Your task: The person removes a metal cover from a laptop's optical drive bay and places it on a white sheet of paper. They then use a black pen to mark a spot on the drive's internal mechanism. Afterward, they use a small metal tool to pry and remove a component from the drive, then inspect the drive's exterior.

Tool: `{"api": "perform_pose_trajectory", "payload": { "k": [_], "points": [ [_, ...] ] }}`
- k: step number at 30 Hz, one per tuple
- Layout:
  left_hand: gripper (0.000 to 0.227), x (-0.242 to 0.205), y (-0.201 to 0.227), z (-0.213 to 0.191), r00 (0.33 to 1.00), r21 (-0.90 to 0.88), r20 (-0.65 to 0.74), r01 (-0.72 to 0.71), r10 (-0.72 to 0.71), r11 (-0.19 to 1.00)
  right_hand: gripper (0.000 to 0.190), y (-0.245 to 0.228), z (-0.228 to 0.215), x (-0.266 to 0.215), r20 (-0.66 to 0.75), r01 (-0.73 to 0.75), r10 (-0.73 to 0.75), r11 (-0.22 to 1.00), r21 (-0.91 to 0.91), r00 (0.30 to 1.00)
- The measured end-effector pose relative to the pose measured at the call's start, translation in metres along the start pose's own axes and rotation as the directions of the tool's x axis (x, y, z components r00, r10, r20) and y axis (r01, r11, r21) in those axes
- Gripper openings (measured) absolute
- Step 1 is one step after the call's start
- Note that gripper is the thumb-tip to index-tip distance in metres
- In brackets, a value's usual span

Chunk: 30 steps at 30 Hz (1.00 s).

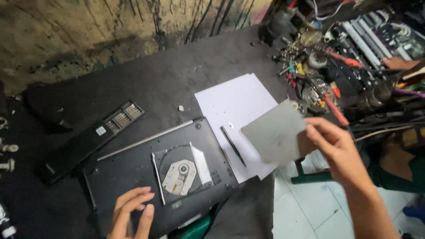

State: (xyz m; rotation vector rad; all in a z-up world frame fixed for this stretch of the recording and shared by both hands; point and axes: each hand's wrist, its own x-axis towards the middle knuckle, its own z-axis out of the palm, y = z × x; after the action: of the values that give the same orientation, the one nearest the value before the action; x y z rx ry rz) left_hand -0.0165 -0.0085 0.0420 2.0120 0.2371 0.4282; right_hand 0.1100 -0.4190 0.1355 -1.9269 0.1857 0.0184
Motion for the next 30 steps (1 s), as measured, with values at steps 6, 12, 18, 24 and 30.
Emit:
{"api": "perform_pose_trajectory", "payload": {
  "k": [6,12,18,24,30],
  "points": [
    [0.070,0.023,0.087,0.067,0.123,-0.133,0.583,0.990,-0.803,0.056,0.023,-0.003,0.072,-0.056,0.516,-0.115,0.086,0.993,0.024,0.852],
    [0.054,-0.095,0.006,0.052,0.366,-0.434,0.603,0.896,-0.709,0.093,0.073,0.012,0.132,-0.078,0.598,-0.264,0.080,0.938,0.226,0.798],
    [0.064,-0.091,0.034,0.073,0.608,-0.724,0.291,0.644,-0.739,0.246,0.039,0.045,0.155,-0.091,0.562,-0.113,-0.147,0.909,0.401,0.814],
    [0.067,-0.095,-0.001,0.082,0.897,-0.714,0.330,0.441,-0.294,0.544,0.025,0.072,0.132,-0.064,0.231,-0.114,0.056,0.963,0.246,0.971],
    [0.043,-0.012,0.067,0.017,0.883,-0.212,0.272,0.443,-0.382,0.871,0.029,0.078,0.107,-0.034,0.048,-0.206,0.217,0.808,0.553,0.975]
  ]
}}
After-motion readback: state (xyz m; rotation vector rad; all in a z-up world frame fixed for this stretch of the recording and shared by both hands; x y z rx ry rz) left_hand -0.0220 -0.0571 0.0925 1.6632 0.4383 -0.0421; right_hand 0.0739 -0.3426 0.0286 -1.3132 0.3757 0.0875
